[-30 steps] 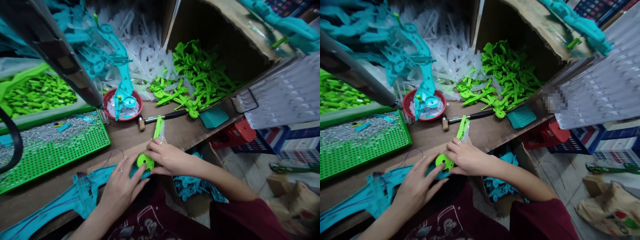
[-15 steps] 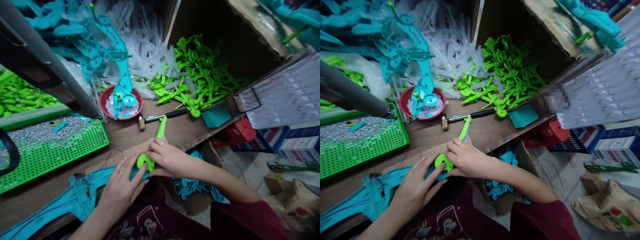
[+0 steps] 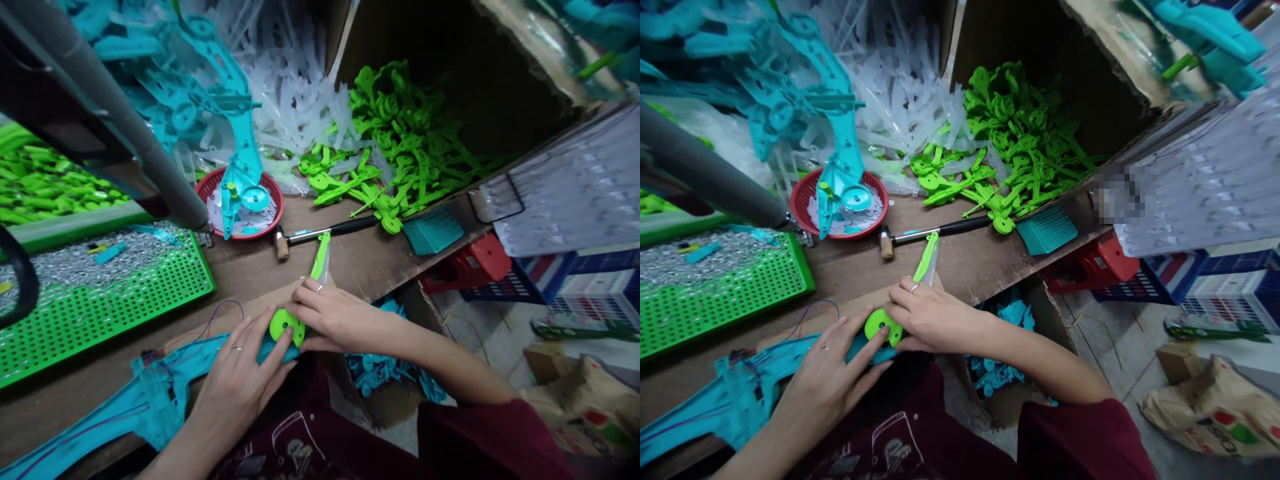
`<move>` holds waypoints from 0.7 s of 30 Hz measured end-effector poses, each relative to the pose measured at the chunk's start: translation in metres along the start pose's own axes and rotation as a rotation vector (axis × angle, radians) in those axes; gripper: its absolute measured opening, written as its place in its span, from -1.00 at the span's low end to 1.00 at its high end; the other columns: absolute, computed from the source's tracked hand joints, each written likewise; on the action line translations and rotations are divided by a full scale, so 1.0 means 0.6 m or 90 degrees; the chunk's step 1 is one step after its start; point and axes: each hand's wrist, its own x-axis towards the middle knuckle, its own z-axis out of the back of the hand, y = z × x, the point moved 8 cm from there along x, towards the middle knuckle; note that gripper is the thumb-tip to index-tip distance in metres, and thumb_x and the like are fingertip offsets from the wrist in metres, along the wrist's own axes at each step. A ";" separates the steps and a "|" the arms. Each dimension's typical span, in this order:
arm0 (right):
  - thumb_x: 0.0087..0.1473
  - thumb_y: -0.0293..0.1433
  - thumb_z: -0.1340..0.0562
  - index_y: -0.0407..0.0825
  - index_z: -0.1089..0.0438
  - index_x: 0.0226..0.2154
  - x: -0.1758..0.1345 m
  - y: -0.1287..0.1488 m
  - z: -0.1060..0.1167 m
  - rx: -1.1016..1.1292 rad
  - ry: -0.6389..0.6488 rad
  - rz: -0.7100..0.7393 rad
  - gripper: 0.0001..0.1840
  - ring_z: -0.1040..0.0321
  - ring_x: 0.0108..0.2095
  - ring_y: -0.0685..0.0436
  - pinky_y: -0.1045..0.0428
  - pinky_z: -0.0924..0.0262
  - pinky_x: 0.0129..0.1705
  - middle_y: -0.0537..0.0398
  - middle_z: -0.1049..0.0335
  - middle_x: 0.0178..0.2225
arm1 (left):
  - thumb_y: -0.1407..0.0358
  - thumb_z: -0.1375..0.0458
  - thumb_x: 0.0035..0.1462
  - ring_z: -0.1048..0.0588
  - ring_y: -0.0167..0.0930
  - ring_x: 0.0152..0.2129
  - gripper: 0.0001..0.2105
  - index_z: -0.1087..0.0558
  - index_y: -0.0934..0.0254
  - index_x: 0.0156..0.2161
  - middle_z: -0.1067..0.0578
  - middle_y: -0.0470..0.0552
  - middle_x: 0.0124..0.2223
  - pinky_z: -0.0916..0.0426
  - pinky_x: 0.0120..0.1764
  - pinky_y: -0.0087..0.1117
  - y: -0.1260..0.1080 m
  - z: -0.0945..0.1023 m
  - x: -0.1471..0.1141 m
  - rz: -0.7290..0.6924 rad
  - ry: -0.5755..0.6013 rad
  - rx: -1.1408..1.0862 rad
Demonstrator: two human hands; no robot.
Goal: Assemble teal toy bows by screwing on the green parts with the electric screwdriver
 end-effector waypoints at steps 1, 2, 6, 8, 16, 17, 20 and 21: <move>0.22 -0.13 -0.23 -0.26 -0.29 0.13 -0.004 -0.001 0.001 0.011 -0.005 0.000 -0.39 -0.20 -0.01 -0.31 -0.18 -0.33 0.01 -0.21 -0.33 -0.06 | 0.30 -0.18 0.27 -0.42 -0.06 0.14 -0.65 -0.40 0.36 0.13 -0.33 0.42 0.25 -0.39 0.09 0.00 0.000 0.000 0.001 0.000 0.001 0.001; 0.21 -0.12 -0.24 -0.22 -0.29 0.13 -0.010 -0.007 0.005 0.029 -0.029 -0.015 -0.40 -0.23 -0.01 -0.31 -0.19 -0.34 0.00 -0.21 -0.34 -0.04 | 0.30 -0.18 0.27 -0.41 -0.05 0.14 -0.65 -0.40 0.37 0.12 -0.33 0.43 0.26 -0.40 0.08 0.00 0.000 0.000 0.002 0.000 -0.001 0.001; 0.23 -0.15 -0.23 -0.12 -0.38 0.01 -0.065 -0.119 0.038 0.157 -0.324 -0.339 -0.57 -0.41 -0.18 -0.19 -0.13 -0.41 -0.15 -0.16 -0.40 -0.07 | 0.28 -0.21 0.25 -0.46 -0.03 0.08 -0.69 -0.44 0.37 0.06 -0.39 0.44 0.19 -0.42 0.03 0.03 0.001 -0.001 0.003 -0.006 0.002 0.017; 0.20 -0.17 -0.23 -0.11 -0.38 -0.01 -0.097 -0.185 0.019 0.337 -0.426 -0.521 -0.59 -0.43 -0.43 -0.07 -0.01 -0.39 -0.43 -0.09 -0.44 -0.17 | 0.30 -0.24 0.22 -0.48 -0.05 0.04 -0.69 -0.45 0.36 0.04 -0.42 0.44 0.15 -0.42 0.02 0.02 0.000 -0.003 0.000 -0.026 -0.004 0.023; -0.16 -0.04 -0.43 -0.10 -0.41 -0.41 -0.056 -0.223 -0.026 0.905 -0.466 -0.479 -0.52 -0.16 -0.77 0.14 0.24 0.12 -0.82 0.26 -0.30 -0.64 | 0.34 -0.28 0.18 -0.48 -0.09 0.05 -0.64 -0.43 0.31 0.08 -0.43 0.39 0.15 -0.41 0.04 -0.04 0.002 -0.004 -0.026 -0.095 -0.049 0.036; -0.17 -0.06 -0.44 -0.11 -0.43 -0.41 -0.058 -0.221 -0.023 0.913 -0.482 -0.471 -0.54 -0.15 -0.77 0.15 0.24 0.14 -0.82 0.26 -0.31 -0.64 | 0.31 -0.26 0.20 -0.48 -0.10 0.05 -0.67 -0.43 0.30 0.06 -0.44 0.36 0.15 -0.41 0.05 -0.04 0.003 0.000 -0.023 -0.075 -0.041 0.019; -0.18 -0.12 -0.46 -0.11 -0.48 -0.39 -0.067 -0.218 -0.024 0.928 -0.508 -0.457 -0.58 -0.13 -0.78 0.15 0.25 0.16 -0.83 0.26 -0.32 -0.64 | 0.15 -0.16 0.28 -0.49 -0.15 0.03 -0.65 -0.40 0.29 0.08 -0.49 0.25 0.12 -0.40 0.06 -0.06 0.012 0.005 0.010 0.056 0.006 -0.104; -0.19 -0.13 -0.46 -0.11 -0.49 -0.38 -0.069 -0.217 -0.027 0.929 -0.509 -0.455 -0.59 -0.12 -0.78 0.16 0.24 0.15 -0.83 0.26 -0.32 -0.64 | 0.10 -0.12 0.30 -0.50 -0.16 0.03 -0.62 -0.38 0.29 0.11 -0.51 0.22 0.11 -0.41 0.04 -0.09 0.018 0.002 0.027 0.116 0.030 -0.162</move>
